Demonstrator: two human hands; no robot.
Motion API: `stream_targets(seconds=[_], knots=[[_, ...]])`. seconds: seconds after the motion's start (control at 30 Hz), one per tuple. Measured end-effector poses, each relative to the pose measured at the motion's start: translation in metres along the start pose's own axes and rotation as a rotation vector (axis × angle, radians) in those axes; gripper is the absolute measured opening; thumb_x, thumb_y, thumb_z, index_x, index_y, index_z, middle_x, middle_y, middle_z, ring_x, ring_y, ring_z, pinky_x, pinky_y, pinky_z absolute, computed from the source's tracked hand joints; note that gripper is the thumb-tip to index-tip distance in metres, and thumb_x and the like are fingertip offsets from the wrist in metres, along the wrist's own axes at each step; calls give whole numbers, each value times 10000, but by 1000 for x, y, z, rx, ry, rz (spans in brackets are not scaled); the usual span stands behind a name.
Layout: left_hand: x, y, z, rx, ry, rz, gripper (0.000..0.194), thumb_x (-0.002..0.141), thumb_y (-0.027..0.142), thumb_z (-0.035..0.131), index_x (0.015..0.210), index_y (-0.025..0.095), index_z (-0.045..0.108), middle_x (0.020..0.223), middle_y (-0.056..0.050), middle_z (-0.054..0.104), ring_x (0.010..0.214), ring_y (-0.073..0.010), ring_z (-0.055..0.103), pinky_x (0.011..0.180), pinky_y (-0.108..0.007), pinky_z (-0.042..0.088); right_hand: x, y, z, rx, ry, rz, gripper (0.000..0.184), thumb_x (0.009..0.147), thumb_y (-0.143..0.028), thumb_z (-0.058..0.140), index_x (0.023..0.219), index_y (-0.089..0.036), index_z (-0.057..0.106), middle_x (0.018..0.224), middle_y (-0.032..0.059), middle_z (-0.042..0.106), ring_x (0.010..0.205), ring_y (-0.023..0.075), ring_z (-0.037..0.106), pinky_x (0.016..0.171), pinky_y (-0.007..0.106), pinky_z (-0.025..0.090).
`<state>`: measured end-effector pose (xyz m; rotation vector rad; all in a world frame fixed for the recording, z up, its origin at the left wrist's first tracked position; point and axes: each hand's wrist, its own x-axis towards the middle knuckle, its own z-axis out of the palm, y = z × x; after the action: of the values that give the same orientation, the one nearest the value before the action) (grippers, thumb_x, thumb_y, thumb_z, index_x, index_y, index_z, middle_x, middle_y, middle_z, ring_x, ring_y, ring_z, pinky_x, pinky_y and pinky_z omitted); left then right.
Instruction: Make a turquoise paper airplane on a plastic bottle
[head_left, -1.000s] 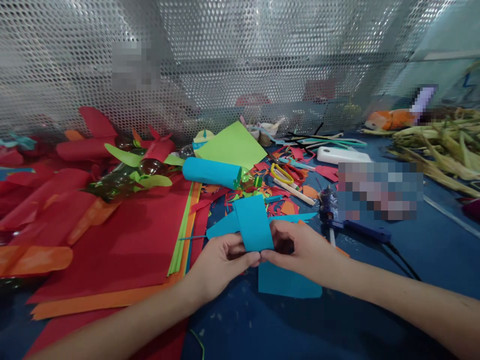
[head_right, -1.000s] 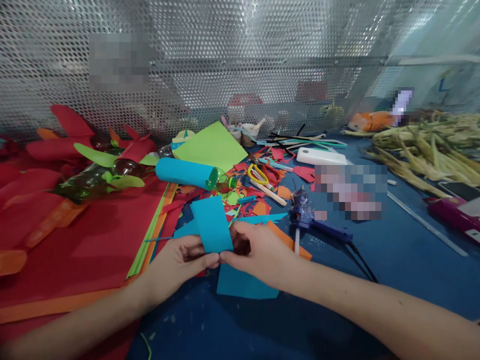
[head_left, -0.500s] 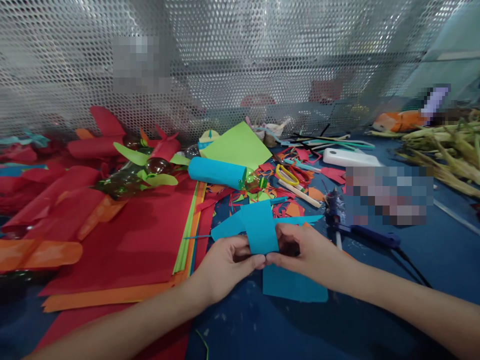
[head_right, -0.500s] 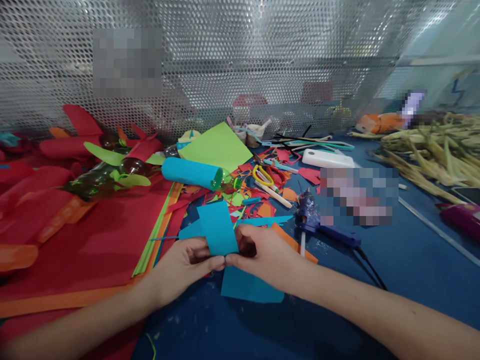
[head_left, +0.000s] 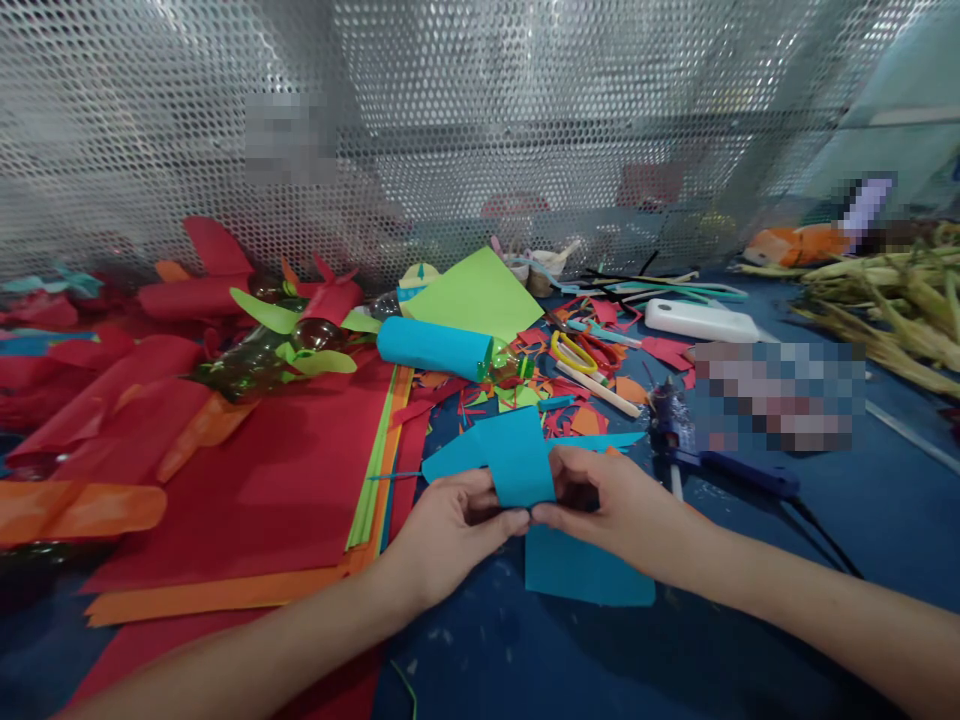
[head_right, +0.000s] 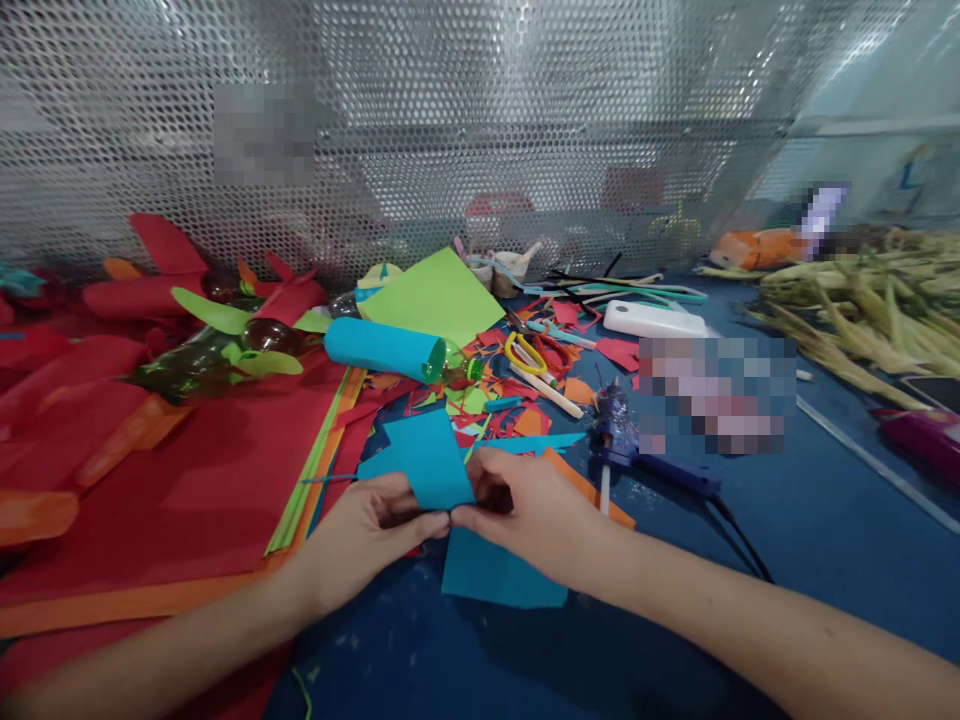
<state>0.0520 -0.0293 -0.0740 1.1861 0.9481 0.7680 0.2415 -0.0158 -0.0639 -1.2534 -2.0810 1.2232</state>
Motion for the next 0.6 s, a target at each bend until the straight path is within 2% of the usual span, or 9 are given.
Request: stream_targets(seconds=[0.13,0.2,0.23,0.3,0.37,0.4,0.53,0.6], knots=[[-2,3,1,34,0,16,255,699,359,732,887,187,717,892,-47,745,821,-214,677,831,-338,510,0,-1,-1,0,8,0,124,812,-259,596,764,-216,491,680,-29,555,620,136,522,554,246,391],[-3,6,1,86,27,47,198,715,371,706,801,193,708,799,-24,721,747,-188,650,770,-305,508,0,-1,-1,-5,24,-13,168,806,-257,604,727,-220,461,648,-42,529,600,127,507,539,235,385],[-3,8,0,130,68,71,182,724,377,689,720,195,687,697,-1,678,664,-165,615,696,-277,501,0,-2,-1,-14,29,-20,185,801,-254,611,717,-221,451,634,-48,514,589,121,496,532,229,381],[-4,11,-2,246,187,129,295,736,382,655,522,197,570,496,48,485,500,-117,466,530,-231,420,-1,-2,-2,-33,30,-35,205,791,-240,625,708,-223,439,619,-57,491,572,112,477,524,220,376],[-5,12,-4,354,285,170,416,742,380,625,422,204,426,447,67,303,450,-98,324,458,-228,322,-1,-3,-2,-45,27,-43,206,789,-224,626,707,-224,437,620,-61,483,570,106,470,528,215,377],[-5,12,-5,389,306,177,434,747,381,610,413,206,397,451,67,270,454,-98,297,454,-233,298,-1,-4,-2,-46,27,-47,207,788,-220,624,704,-225,435,620,-62,483,569,104,469,528,214,378],[-6,11,-6,431,296,143,389,770,403,571,454,206,457,458,52,336,488,-118,341,490,-247,312,-2,-6,-3,7,-3,-55,191,814,-287,608,714,-227,456,627,-49,518,580,115,501,538,227,401],[-6,12,-5,439,299,149,408,772,414,563,444,213,428,458,47,335,497,-125,349,501,-252,314,-2,-6,-3,67,-44,-42,213,846,-345,573,710,-227,459,640,-32,563,604,129,546,557,241,425]])
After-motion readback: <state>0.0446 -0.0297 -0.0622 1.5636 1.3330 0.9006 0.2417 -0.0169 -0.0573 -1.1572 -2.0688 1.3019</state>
